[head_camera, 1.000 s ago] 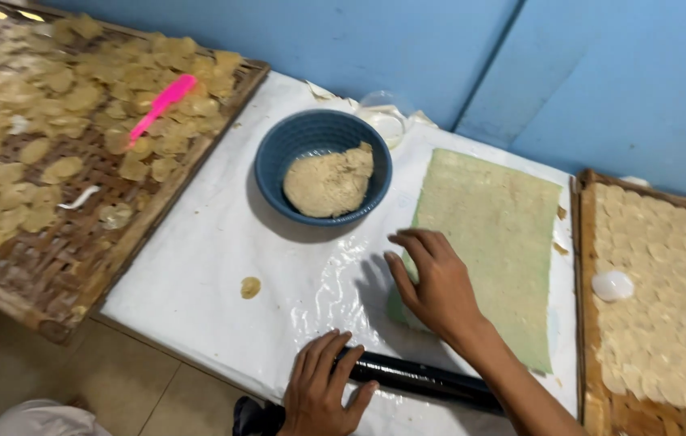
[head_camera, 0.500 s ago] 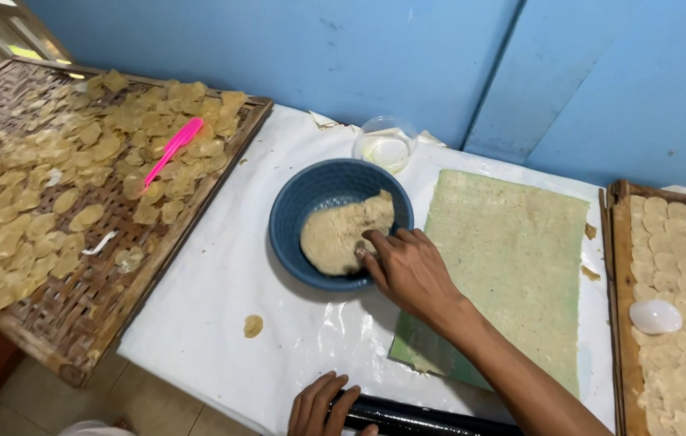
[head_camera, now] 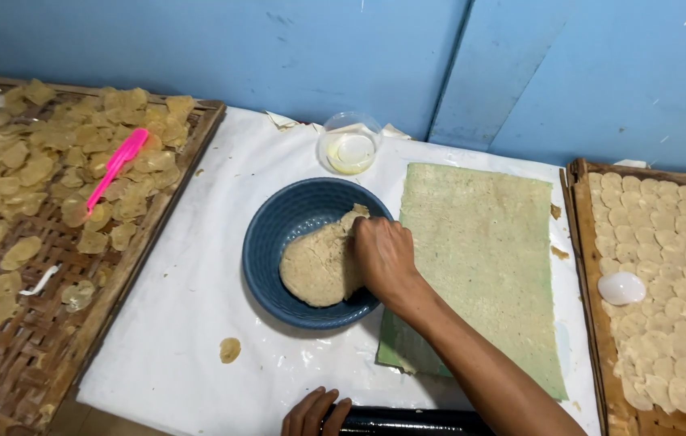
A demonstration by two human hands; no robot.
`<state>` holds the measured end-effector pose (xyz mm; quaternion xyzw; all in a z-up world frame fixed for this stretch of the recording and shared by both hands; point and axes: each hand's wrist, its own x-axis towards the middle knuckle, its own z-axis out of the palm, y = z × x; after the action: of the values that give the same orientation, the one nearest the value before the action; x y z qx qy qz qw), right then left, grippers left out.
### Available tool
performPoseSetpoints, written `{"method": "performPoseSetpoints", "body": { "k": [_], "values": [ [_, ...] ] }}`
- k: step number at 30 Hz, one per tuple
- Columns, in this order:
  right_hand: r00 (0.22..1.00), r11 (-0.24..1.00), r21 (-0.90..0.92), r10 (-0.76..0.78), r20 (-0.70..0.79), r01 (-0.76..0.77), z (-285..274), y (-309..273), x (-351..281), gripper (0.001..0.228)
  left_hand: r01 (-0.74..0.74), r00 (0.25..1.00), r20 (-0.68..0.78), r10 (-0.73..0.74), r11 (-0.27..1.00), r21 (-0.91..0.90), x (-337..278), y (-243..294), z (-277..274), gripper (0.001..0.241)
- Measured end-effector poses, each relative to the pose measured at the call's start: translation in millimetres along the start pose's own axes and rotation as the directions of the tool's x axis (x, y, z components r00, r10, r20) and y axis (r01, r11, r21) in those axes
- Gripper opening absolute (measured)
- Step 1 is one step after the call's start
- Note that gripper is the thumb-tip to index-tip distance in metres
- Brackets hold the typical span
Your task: Rolling out cracker dough with a rolling pin and cutting it into circular shapes using a cutter.
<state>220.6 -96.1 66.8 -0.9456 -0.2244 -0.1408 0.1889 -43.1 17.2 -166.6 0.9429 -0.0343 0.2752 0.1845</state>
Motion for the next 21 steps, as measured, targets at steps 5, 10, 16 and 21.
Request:
{"method": "performPoseSetpoints", "body": {
  "k": [5, 10, 16, 21],
  "values": [
    [0.999, 0.999, -0.034, 0.042, 0.020, -0.041, 21, 10, 10, 0.009, -0.050, 0.999, 0.011, 0.050, 0.998, -0.036, 10, 6, -14, 0.035],
    [0.919, 0.954, 0.080, 0.252, 0.302, -0.288, -19, 3, 23, 0.022, -0.027, 1.000, 0.012, 0.028, 0.999, -0.016, 9, 5, -8, 0.023],
    [0.873, 0.842, 0.308, 0.328, 0.361, -0.443, -33, 25, 20, 0.021, -0.034, 0.999, -0.043, 0.029, 0.992, -0.118, 17, 11, -16, 0.050],
    [0.982, 0.941, 0.288, 0.151, 0.111, -0.177, -48, 12, 8, 0.027, -0.083, 0.995, -0.062, 0.077, 0.992, -0.100, 19, 10, -17, 0.052]
  ]
}}
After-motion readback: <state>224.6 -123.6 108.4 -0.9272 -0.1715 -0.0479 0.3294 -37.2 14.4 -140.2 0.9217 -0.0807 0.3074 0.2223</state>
